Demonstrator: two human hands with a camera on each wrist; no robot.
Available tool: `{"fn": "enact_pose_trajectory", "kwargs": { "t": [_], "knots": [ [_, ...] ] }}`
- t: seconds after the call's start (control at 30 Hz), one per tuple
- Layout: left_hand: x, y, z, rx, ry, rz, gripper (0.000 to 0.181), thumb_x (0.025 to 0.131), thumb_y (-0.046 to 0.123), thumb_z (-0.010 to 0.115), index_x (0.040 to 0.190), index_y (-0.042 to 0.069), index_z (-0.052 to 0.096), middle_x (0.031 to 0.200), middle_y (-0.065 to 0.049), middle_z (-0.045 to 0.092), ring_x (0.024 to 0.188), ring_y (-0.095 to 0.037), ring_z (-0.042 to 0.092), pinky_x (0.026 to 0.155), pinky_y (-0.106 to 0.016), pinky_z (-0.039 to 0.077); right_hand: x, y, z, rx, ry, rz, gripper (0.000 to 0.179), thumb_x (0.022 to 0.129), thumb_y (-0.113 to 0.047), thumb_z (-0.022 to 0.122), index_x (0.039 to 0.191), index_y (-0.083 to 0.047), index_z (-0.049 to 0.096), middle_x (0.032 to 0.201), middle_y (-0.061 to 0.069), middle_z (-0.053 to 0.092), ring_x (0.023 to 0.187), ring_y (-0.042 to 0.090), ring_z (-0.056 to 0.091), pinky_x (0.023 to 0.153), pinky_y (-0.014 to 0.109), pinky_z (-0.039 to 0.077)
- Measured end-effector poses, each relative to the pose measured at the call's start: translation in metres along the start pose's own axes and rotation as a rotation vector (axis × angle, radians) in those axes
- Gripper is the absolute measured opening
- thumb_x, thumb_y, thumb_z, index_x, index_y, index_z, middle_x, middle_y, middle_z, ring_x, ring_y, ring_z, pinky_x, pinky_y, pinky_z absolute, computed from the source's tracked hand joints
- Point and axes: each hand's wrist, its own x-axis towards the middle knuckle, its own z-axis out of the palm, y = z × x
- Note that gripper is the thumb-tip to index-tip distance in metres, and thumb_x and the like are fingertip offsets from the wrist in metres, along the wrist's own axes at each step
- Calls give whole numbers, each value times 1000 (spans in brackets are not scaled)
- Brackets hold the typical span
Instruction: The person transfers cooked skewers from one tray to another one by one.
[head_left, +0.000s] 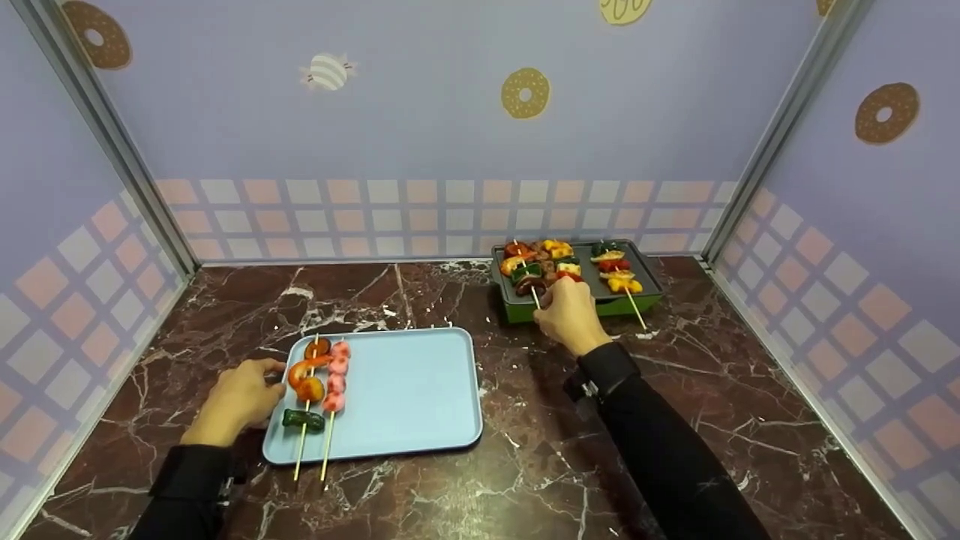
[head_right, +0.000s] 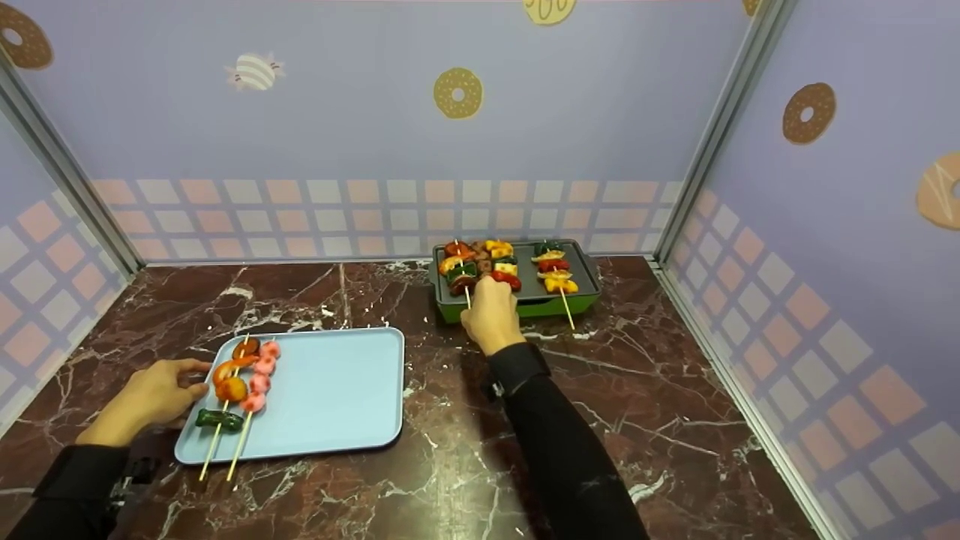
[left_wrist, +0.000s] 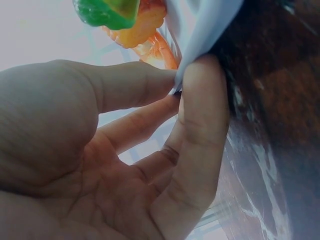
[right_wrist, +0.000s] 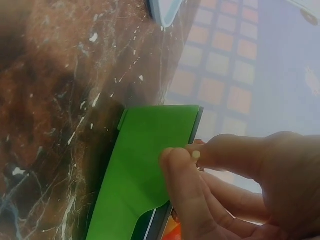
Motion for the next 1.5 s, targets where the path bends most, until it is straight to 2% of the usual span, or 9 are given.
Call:
{"fn": "enact_pose_trajectory", "kwargs": {
  "t": [0.13, 0.3, 0.4, 0.57, 0.8, 1.0, 1.23, 1.5],
  "knots": [
    [0, 0, 0, -5, 0, 1, 45, 99, 16, 60, 141, 0, 58, 113, -31, 64, 73, -27, 63, 60, -37, 51, 2, -2, -2, -3, -40, 44, 8, 86, -12, 78, 80, -8, 79, 76, 7, 73, 76, 28, 69, 85, 48, 55],
    [0, 0, 1, -4, 0, 6, 45, 99, 16, 61, 141, 0, 58, 109, -28, 65, 71, -27, 62, 59, -37, 50, 4, -3, -4, 3, -65, 55, 11, 87, -11, 78, 76, -9, 80, 65, 1, 71, 75, 29, 69, 92, 51, 53],
    [0, -1, 1, 7, 7, 17, 46, 98, 16, 61, 141, 0, 59, 110, -29, 66, 74, -28, 62, 60, -37, 49, 6, -4, -6, -5, -73, 66, 11, 86, -12, 78, 76, -9, 80, 67, 2, 72, 77, 29, 69, 93, 52, 53],
    [0, 0, 0, -18, 2, 14, 46, 99, 15, 61, 142, -2, 57, 117, -34, 64, 71, -27, 64, 59, -37, 53, 9, -6, -11, -2, -80, 82, 9, 85, -14, 80, 77, -9, 81, 77, 7, 75, 82, 32, 70, 95, 53, 52],
    [3, -2, -1, 29, -5, 22, 46, 100, 19, 61, 142, 1, 58, 117, -30, 65, 90, -39, 61, 68, -42, 51, 10, -4, -12, 80, -105, 104, 6, 82, -13, 81, 81, -8, 82, 71, 5, 74, 71, 25, 71, 82, 45, 58],
    [3, -4, 0, 26, 4, 21, 45, 100, 18, 61, 141, 1, 58, 121, -30, 64, 92, -41, 61, 69, -44, 52, 7, -3, -10, 130, -110, 92, 5, 84, -11, 81, 82, -7, 82, 63, 1, 71, 61, 19, 69, 73, 41, 59],
    [1, -3, 1, 42, 28, 38, 45, 98, 18, 62, 139, 1, 60, 126, -33, 62, 103, -48, 56, 81, -55, 48, 6, -2, -7, 162, -91, 99, 5, 85, -12, 81, 83, -7, 82, 67, 3, 72, 64, 21, 68, 73, 41, 58],
    [1, -3, 2, 39, 36, 34, 45, 99, 18, 62, 141, 1, 60, 126, -34, 61, 100, -46, 58, 78, -54, 49, 6, -2, -4, 166, -49, 81, 5, 85, -12, 81, 82, -8, 82, 78, 7, 75, 70, 24, 68, 75, 41, 55]
  ]
}}
